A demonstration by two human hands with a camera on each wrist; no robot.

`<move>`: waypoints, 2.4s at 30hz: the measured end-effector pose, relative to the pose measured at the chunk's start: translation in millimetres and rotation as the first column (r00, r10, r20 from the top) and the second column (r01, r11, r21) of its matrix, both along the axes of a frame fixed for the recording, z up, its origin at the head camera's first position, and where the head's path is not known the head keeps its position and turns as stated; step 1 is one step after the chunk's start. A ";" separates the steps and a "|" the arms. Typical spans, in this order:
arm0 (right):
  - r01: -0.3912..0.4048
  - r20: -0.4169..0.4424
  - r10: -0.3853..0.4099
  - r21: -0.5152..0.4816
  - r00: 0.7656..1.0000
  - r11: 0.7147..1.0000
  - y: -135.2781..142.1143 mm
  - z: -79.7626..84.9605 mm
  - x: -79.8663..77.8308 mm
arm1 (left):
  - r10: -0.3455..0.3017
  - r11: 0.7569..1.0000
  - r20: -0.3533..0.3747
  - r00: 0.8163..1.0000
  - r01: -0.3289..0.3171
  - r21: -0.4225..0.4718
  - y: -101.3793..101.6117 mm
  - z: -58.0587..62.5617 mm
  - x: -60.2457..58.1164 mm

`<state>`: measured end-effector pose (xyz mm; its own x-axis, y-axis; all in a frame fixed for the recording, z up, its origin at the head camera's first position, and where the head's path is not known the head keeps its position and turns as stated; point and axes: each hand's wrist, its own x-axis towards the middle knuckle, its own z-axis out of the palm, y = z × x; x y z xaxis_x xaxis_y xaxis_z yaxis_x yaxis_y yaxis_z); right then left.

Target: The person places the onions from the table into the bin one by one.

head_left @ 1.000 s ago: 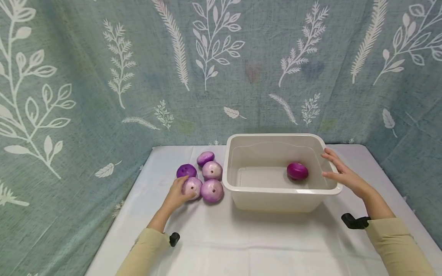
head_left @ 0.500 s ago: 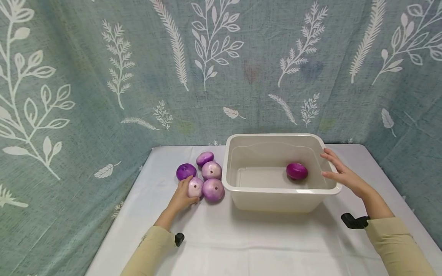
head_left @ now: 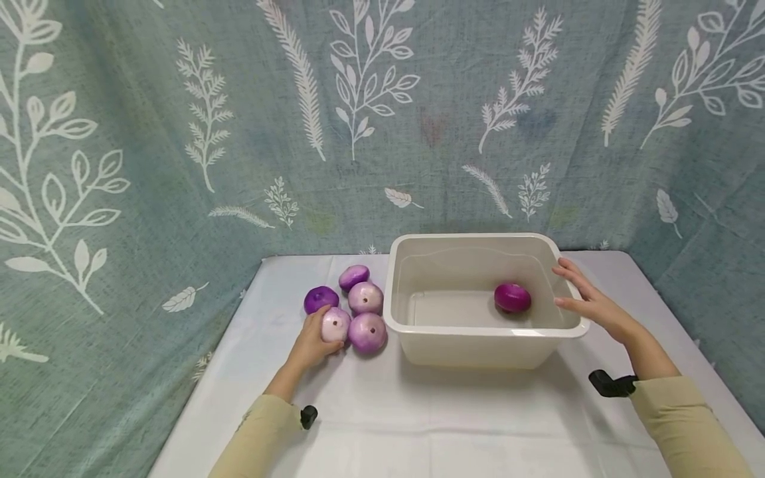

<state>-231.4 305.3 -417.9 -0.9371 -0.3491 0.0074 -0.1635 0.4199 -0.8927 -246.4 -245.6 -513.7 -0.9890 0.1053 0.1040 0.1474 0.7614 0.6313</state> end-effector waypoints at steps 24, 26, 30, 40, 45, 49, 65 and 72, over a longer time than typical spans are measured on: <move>-0.003 0.010 0.003 0.000 1.000 1.000 -0.7 -1.5 0.3 | 0.060 0.998 -0.107 0.992 -0.057 0.031 -22.8 54.7 -9.5; -0.006 0.009 0.006 -0.003 1.000 1.000 -0.8 -1.7 0.2 | 0.061 0.998 -0.113 0.992 -0.058 0.028 -22.9 59.6 -11.0; -0.006 0.010 0.006 -0.004 1.000 1.000 -0.9 -1.9 0.0 | 0.056 0.998 -0.138 0.989 -0.052 0.032 -19.2 71.6 -14.3; 0.003 0.010 -0.003 0.001 1.000 1.000 -0.8 -0.3 1.4 | 0.044 0.998 -0.155 0.987 -0.037 0.045 0.3 108.0 -20.0; 0.006 0.015 -0.006 0.006 1.000 1.000 -0.4 -2.2 1.3 | 0.018 0.998 -0.182 0.983 -0.006 0.069 13.7 126.3 -19.2; 0.006 0.016 -0.007 0.007 1.000 1.000 0.0 -2.4 1.2 | -0.011 0.997 -0.186 0.983 0.026 0.075 26.5 141.1 -19.7; -0.008 0.017 0.008 -0.002 1.000 1.000 -0.7 -0.9 -0.1 | -0.106 0.990 -0.236 0.966 0.125 0.065 71.3 185.4 -26.2; -0.005 0.006 0.006 -0.004 1.000 1.000 0.3 -1.2 -1.1 | -0.146 0.986 -0.234 0.961 0.159 0.041 88.9 204.8 -30.2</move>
